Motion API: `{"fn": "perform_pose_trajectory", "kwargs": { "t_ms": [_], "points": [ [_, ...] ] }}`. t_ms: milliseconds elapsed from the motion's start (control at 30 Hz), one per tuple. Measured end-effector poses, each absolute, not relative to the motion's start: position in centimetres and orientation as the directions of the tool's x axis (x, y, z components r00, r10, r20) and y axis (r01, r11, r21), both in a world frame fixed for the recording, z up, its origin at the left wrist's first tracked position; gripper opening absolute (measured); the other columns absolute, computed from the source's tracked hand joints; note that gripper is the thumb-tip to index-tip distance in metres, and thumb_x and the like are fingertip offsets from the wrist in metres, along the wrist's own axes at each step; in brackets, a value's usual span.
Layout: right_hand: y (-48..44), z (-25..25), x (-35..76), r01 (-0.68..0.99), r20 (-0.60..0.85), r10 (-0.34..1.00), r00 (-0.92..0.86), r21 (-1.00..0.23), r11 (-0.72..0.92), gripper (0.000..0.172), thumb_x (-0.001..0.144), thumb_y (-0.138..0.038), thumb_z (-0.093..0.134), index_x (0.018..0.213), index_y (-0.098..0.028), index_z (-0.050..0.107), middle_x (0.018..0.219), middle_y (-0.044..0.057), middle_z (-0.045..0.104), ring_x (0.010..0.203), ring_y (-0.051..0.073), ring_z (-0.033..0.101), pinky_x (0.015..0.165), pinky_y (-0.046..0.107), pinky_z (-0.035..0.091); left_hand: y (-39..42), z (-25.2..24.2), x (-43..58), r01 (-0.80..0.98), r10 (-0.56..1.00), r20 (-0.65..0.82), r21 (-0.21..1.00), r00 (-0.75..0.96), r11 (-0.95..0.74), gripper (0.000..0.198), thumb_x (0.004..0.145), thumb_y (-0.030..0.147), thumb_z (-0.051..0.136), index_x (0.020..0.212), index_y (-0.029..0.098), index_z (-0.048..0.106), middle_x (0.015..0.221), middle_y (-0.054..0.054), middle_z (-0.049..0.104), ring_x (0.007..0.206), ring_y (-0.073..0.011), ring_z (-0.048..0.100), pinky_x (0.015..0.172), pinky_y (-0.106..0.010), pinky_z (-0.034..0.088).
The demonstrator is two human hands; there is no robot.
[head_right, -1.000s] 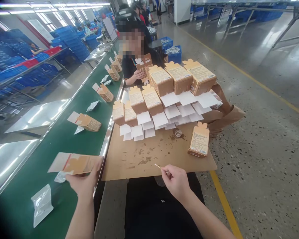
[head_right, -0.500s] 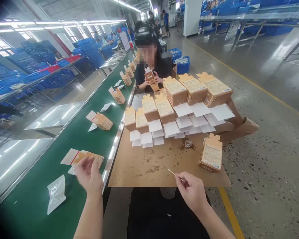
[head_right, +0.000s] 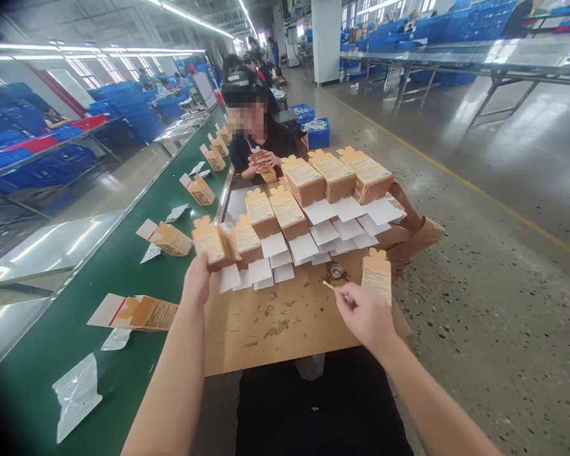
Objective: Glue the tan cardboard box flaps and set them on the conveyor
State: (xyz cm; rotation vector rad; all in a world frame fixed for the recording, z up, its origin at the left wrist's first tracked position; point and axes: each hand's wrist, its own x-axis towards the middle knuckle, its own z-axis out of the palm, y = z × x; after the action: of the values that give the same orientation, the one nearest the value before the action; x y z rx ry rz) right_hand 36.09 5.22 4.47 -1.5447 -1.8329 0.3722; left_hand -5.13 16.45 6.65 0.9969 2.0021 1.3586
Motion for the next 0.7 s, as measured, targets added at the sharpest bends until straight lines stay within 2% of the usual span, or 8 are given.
{"fn": "perform_pose_trajectory", "kwargs": {
  "t_ms": [67,167,300,400,467,567,633,700],
  "points": [
    [7.8,5.4,37.1,0.866,0.192,0.979,-0.07,-0.476,0.155,0.031,0.11,-0.031,0.061,0.086,-0.023,0.078,0.068,0.003,0.07,0.065,0.019,0.065,0.067,0.029,0.043,13.0,6.0,-5.6,0.169,0.796,-0.033,0.971,-0.605,0.169,0.056,0.109,0.061,0.067,0.145,0.021,0.08,0.153,-0.017,0.082,0.144,-0.0378,0.078,0.118,-0.05,0.067],
    [11.1,6.2,37.3,0.963,-0.023,0.995,-0.096,-0.255,0.087,0.027,0.111,-0.025,0.06,0.089,-0.023,0.075,0.078,0.007,0.078,0.071,0.021,0.067,0.068,0.03,0.036,7.4,3.9,-5.2,-0.078,0.841,-0.084,0.996,-0.535,0.05,0.066,0.09,0.065,0.095,0.139,0.023,0.083,0.154,-0.017,0.083,0.153,-0.0417,0.074,0.124,-0.051,0.065],
    [13.3,6.3,37.0,0.979,-0.159,0.975,-0.153,-0.161,0.127,0.029,0.115,-0.02,0.057,0.095,-0.02,0.077,0.08,0.009,0.079,0.068,0.02,0.067,0.065,0.031,0.036,1.9,0.7,-2.6,-0.252,0.869,-0.25,0.956,-0.427,0.151,0.089,0.062,0.068,0.115,0.131,0.022,0.085,0.148,-0.02,0.085,0.147,-0.0454,0.078,0.123,-0.056,0.065],
    [13.4,6.1,37.8,0.975,-0.131,0.976,-0.176,-0.157,0.154,0.028,0.114,-0.019,0.058,0.093,-0.021,0.077,0.073,0.007,0.074,0.062,0.02,0.065,0.06,0.032,0.034,0.2,-0.5,-1.3,-0.24,0.863,-0.311,0.943,-0.398,0.23,0.092,0.055,0.063,0.119,0.128,0.021,0.083,0.143,-0.02,0.087,0.137,-0.043,0.082,0.121,-0.056,0.066],
    [12.6,5.7,38.5,0.97,-0.041,0.985,-0.166,-0.188,0.155,0.029,0.113,-0.02,0.06,0.089,-0.023,0.075,0.069,0.005,0.072,0.06,0.02,0.064,0.058,0.033,0.033,-0.1,-0.6,-1.1,-0.216,0.862,-0.316,0.945,-0.396,0.247,0.091,0.053,0.06,0.121,0.126,0.021,0.081,0.14,-0.02,0.087,0.134,-0.0417,0.084,0.118,-0.055,0.067],
    [9.4,4.1,37.5,0.898,0.188,0.963,-0.193,-0.361,0.251,0.032,0.114,-0.024,0.06,0.087,-0.024,0.078,0.066,0.002,0.072,0.058,0.018,0.064,0.058,0.031,0.036,-0.2,-0.5,-1.3,-0.191,0.869,-0.307,0.949,-0.388,0.25,0.091,0.054,0.057,0.121,0.126,0.022,0.078,0.138,-0.019,0.087,0.132,-0.0416,0.084,0.116,-0.055,0.069],
    [6.2,2.2,34.6,0.774,0.318,0.912,-0.258,-0.497,0.392,0.031,0.114,-0.024,0.061,0.092,-0.024,0.081,0.07,0.0,0.076,0.06,0.016,0.066,0.061,0.029,0.043,-0.3,-0.6,-1.3,-0.181,0.872,-0.287,0.956,-0.397,0.232,0.091,0.055,0.058,0.12,0.126,0.023,0.076,0.137,-0.018,0.087,0.131,-0.0412,0.085,0.116,-0.055,0.069],
    [2.8,0.0,30.4,0.658,0.393,0.868,-0.304,-0.572,0.49,0.029,0.112,-0.018,0.063,0.09,-0.024,0.081,0.074,0.0,0.08,0.064,0.014,0.07,0.068,0.027,0.048,-0.4,-0.8,-1.3,-0.167,0.874,-0.271,0.961,-0.403,0.221,0.09,0.056,0.059,0.119,0.127,0.023,0.075,0.135,-0.017,0.088,0.128,-0.0402,0.086,0.115,-0.055,0.069]
  ]
}}
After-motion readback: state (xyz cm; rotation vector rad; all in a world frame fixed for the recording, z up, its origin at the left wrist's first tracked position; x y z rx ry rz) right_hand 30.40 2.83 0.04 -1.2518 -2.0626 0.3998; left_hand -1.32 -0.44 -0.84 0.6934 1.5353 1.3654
